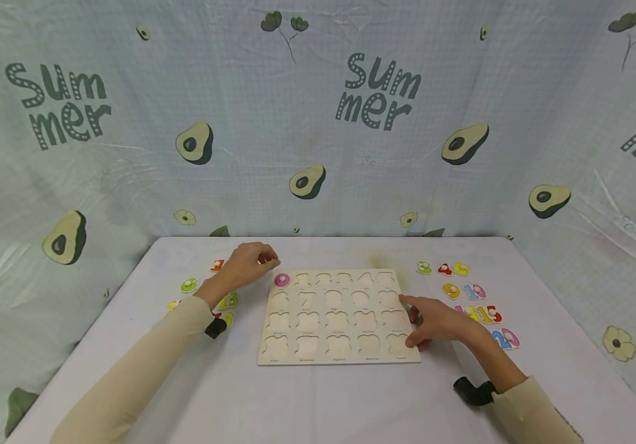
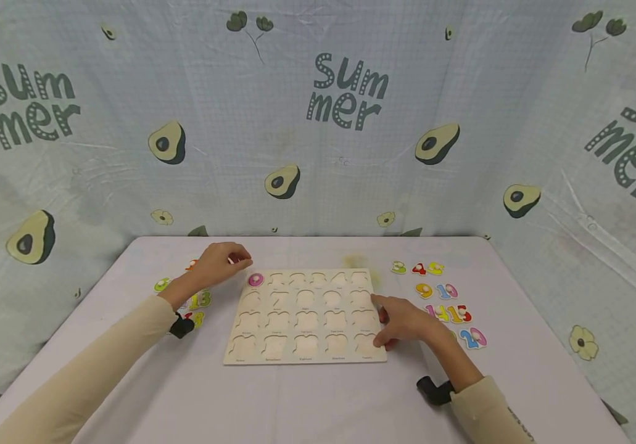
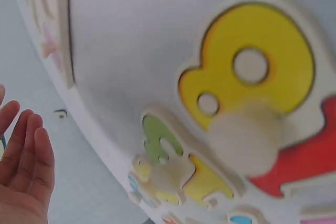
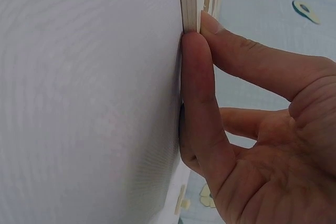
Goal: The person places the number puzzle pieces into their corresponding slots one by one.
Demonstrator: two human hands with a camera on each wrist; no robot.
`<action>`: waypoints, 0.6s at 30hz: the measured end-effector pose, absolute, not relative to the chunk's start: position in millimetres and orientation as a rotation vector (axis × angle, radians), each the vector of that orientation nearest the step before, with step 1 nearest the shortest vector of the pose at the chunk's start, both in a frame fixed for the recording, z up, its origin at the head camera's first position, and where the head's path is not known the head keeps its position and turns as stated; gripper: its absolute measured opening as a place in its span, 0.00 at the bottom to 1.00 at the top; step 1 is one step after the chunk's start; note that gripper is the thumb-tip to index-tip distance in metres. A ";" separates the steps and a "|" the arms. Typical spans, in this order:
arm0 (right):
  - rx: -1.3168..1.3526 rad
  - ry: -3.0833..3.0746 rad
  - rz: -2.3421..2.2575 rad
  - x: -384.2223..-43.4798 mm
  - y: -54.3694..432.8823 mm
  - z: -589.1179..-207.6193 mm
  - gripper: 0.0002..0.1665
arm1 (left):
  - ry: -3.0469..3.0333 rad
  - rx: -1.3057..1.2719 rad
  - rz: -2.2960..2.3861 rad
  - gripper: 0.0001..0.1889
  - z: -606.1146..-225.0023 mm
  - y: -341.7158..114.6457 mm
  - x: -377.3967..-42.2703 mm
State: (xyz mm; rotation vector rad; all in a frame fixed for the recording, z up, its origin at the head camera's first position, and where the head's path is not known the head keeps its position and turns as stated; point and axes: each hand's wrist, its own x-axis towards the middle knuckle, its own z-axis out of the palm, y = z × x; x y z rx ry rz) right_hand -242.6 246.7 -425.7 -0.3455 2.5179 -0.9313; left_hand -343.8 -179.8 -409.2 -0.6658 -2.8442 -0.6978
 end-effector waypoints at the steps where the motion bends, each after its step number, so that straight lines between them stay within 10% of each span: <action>1: -0.346 2.520 -0.928 -242.6 246.7 -425.6 0.57 | -2.829 -0.658 -0.711 0.09 -407.7 -182.5 -344.0; 18: -0.347 2.525 -0.915 -243.9 248.0 -426.1 0.57 | -2.820 -0.323 -0.801 0.13 -398.5 -255.8 -347.0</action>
